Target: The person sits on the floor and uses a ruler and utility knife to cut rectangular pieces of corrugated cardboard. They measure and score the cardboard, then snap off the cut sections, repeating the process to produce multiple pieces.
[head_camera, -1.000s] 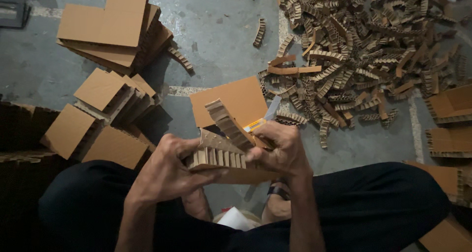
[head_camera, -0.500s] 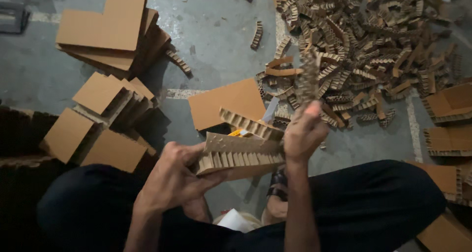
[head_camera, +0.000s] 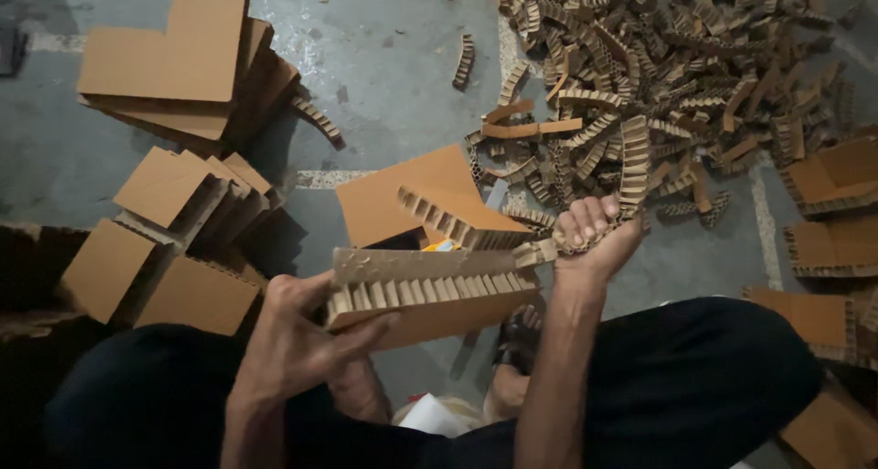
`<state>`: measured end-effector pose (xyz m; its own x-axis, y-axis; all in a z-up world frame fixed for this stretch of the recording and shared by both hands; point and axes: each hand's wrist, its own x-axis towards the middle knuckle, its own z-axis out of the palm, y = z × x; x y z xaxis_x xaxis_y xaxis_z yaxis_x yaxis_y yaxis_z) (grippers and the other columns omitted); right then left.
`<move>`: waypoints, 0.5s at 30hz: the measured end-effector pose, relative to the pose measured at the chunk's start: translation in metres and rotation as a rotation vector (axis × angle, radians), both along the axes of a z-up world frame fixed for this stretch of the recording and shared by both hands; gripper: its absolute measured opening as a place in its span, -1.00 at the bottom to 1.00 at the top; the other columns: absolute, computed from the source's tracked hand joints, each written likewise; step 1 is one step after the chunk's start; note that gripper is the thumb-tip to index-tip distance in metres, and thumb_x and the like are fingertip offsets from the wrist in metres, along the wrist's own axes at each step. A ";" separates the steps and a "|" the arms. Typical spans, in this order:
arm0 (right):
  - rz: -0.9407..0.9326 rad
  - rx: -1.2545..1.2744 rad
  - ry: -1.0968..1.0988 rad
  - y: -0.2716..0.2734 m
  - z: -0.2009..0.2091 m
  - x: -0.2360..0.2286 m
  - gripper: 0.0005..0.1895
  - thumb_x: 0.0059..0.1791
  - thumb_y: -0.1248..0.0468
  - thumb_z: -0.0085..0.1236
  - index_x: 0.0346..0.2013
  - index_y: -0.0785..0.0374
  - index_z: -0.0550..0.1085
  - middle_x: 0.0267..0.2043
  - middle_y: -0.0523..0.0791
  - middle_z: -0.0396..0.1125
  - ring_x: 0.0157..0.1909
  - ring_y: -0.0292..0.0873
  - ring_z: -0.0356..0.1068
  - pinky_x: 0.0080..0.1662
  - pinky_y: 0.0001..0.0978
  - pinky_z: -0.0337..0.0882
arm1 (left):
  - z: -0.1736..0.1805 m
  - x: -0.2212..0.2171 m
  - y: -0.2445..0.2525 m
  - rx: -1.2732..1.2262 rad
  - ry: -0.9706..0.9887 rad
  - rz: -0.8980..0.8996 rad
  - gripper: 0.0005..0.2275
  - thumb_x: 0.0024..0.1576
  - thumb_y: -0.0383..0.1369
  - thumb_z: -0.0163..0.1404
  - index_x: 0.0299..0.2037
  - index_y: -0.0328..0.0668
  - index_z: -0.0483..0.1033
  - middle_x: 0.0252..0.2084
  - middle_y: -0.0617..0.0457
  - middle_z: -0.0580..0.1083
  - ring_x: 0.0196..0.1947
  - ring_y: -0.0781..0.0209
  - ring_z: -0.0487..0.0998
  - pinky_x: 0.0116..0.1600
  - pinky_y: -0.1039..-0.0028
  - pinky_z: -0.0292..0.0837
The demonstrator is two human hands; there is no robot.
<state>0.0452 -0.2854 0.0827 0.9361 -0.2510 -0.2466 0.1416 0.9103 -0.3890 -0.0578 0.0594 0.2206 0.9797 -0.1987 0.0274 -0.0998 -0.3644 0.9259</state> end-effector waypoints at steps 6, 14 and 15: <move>-0.219 -0.184 0.045 -0.026 -0.024 0.008 -0.51 0.20 -0.02 -0.20 -0.56 0.10 0.27 -0.69 -0.28 0.03 -0.73 -0.34 0.00 -0.63 -0.42 0.08 | -0.003 -0.004 0.004 0.053 0.058 0.047 -0.70 -0.13 -0.38 0.33 -0.19 -0.31 0.66 -0.40 -0.04 0.69 -0.44 0.24 0.76 -0.30 0.46 0.71; -0.496 -1.759 0.699 -0.092 0.002 0.089 -0.10 0.11 -0.33 -0.13 0.31 0.45 0.09 -0.10 0.01 0.51 -0.15 -0.13 0.55 -0.15 -0.19 0.55 | 0.012 -0.017 0.047 0.158 -0.037 0.149 -0.72 -0.14 -0.40 0.31 -0.23 -0.30 0.67 -0.35 -0.04 0.69 -0.38 0.26 0.76 -0.22 0.45 0.72; -0.528 -1.849 0.534 -0.088 0.008 0.089 -0.13 0.17 -0.28 -0.17 0.34 0.51 0.10 0.04 0.13 0.40 0.01 0.02 0.44 -0.02 -0.08 0.45 | 0.010 -0.017 0.046 0.146 0.008 0.171 -0.73 -0.16 -0.41 0.32 -0.24 -0.30 0.67 -0.38 -0.04 0.69 -0.40 0.26 0.76 -0.24 0.44 0.71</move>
